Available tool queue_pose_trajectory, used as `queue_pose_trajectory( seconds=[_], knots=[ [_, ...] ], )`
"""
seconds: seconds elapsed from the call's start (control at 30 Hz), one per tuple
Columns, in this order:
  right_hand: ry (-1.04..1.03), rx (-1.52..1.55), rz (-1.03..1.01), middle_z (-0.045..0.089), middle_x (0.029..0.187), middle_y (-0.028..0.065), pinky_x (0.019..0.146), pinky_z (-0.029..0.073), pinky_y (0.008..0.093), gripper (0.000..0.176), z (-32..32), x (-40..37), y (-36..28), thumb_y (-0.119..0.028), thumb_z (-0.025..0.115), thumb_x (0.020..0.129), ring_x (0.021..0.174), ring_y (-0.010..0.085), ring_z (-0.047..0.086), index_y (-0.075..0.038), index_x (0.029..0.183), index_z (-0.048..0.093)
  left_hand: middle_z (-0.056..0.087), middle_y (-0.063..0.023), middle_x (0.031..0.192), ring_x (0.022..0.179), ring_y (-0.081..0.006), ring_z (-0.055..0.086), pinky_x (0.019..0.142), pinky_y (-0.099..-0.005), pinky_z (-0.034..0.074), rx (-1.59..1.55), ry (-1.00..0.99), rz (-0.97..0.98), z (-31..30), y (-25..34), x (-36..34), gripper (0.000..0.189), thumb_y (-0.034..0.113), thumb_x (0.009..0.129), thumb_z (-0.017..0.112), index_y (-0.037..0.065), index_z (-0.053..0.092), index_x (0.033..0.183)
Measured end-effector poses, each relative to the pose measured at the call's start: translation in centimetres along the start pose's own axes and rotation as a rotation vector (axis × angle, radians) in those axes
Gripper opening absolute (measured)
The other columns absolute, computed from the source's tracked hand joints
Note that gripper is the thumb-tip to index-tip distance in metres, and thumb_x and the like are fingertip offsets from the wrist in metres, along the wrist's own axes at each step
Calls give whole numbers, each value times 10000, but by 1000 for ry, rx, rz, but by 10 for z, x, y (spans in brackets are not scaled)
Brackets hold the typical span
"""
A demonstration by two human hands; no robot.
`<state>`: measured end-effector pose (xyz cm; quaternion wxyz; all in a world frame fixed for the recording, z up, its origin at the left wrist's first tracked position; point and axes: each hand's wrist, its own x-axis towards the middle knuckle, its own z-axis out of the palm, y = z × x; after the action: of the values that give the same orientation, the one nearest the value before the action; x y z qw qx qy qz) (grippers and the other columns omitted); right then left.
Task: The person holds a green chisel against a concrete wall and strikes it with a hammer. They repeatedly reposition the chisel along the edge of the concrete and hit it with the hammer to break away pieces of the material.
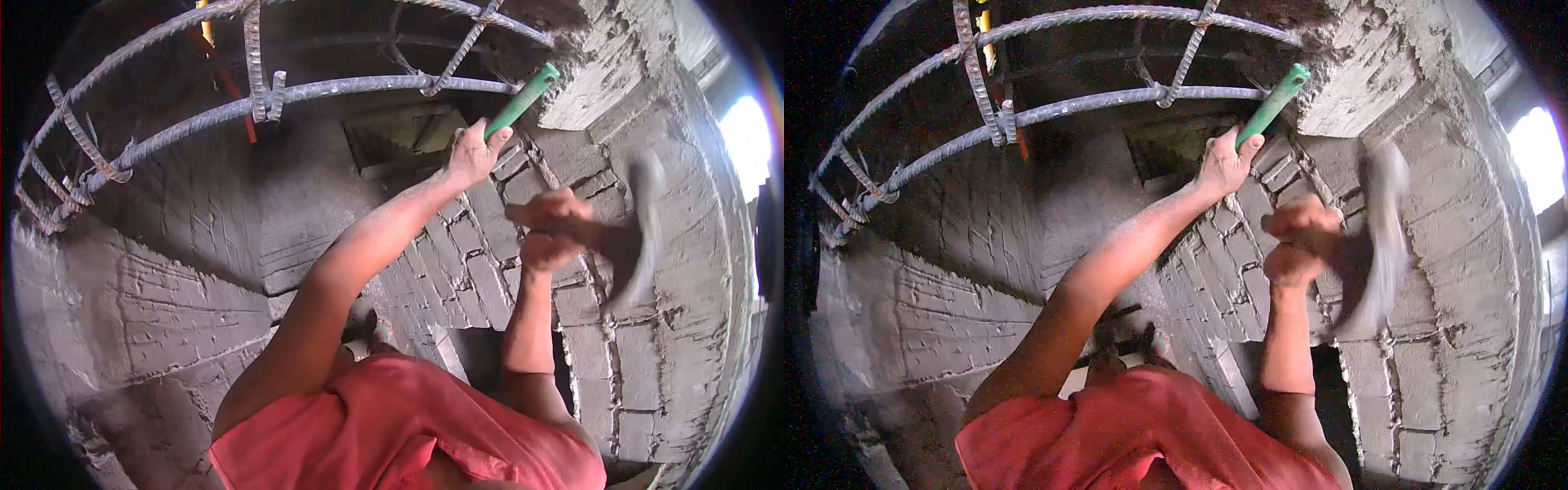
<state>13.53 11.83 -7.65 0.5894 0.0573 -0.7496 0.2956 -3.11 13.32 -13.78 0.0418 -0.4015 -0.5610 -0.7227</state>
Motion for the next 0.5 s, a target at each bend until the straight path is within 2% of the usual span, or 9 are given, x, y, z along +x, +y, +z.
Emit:
queue_pose_trajectory(
  seconds=[0.07, 0.1, 0.13, 0.2, 0.23, 0.27, 0.33, 0.4, 0.5],
  knots=[
    [25, 338, -92, 497, 616, 68, 488, 361, 288, 529, 3, 1, 2, -578, 420, 955, 551, 167, 468, -87, 763, 472, 575, -279, 688, 717, -509, 595, 626, -534, 462, -3, -40, -24, -5, 5, 0, 666, 629, 921, 525, -31, 536, 838],
    [58, 235, -16, 476, 594, 52, 482, 346, 288, 561, -6, -9, 30, -592, 398, 972, 530, 159, 443, -94, 719, 458, 575, -281, 685, 717, -509, 595, 626, -537, 463, 2, -40, -11, -6, 4, 1, 666, 632, 921, 521, -30, 540, 844],
    [-171, -686, -202, 453, 576, 29, 468, 344, 302, 598, -6, 7, 30, -614, 408, 972, 517, 153, 454, -91, 684, 446, 575, -283, 682, 718, -510, 596, 625, -540, 464, 7, -43, 2, -7, 3, 1, 667, 635, 922, 518, -28, 545, 850],
    [-105, -192, 511, 449, 569, 14, 466, 367, 313, 518, -3, 5, 61, -506, 432, 993, 524, 148, 485, -84, 695, 471, 601, -283, 737, 783, -515, 604, 657, -541, 458, 124, -76, -19, -2, -7, -2, 609, 596, 948, 496, -6, 578, 902],
    [-98, -333, 443, 473, 590, 12, 474, 390, 316, 505, -6, 6, 57, -475, 425, 1006, 545, 147, 518, -67, 718, 499, 599, -283, 734, 779, -516, 599, 660, -547, 454, 184, -3, 26, -3, -6, -6, 607, 596, 948, 495, -4, 575, 894],
    [-187, -663, 7, 496, 619, 35, 472, 402, 316, 556, -11, 10, 56, -566, 407, 994, 532, 165, 510, -58, 797, 520, 597, -283, 730, 775, -518, 595, 663, -554, 451, 241, 94, 86, -3, -6, 4, 605, 596, 948, 494, -1, 573, 885],
    [-26, 63, 320, 500, 638, 58, 481, 421, 319, 621, -7, 2, 25, -684, 409, 945, 530, 176, 501, -74, 863, 494, 591, -279, 720, 774, -517, 591, 662, -557, 448, 180, -53, 22, -9, -6, 0, 616, 609, 942, 493, 1, 577, 889],
    [319, 280, 107, 472, 581, 54, 470, 390, 282, 675, 12, 11, -1, -742, 453, 895, 490, 178, 476, -101, 683, 435, 588, -277, 713, 765, -513, 595, 653, -554, 448, 134, -47, 0, -7, 2, 3, 627, 619, 938, 491, 0, 575, 879],
    [157, 292, -103, 463, 581, 30, 472, 374, 301, 684, 8, 16, 10, -718, 454, 912, 526, 167, 480, -104, 615, 401, 593, -270, 704, 753, -503, 605, 644, -544, 455, 162, -18, 22, -1, -2, 2, 620, 602, 948, 489, -5, 577, 857]
  ],
)
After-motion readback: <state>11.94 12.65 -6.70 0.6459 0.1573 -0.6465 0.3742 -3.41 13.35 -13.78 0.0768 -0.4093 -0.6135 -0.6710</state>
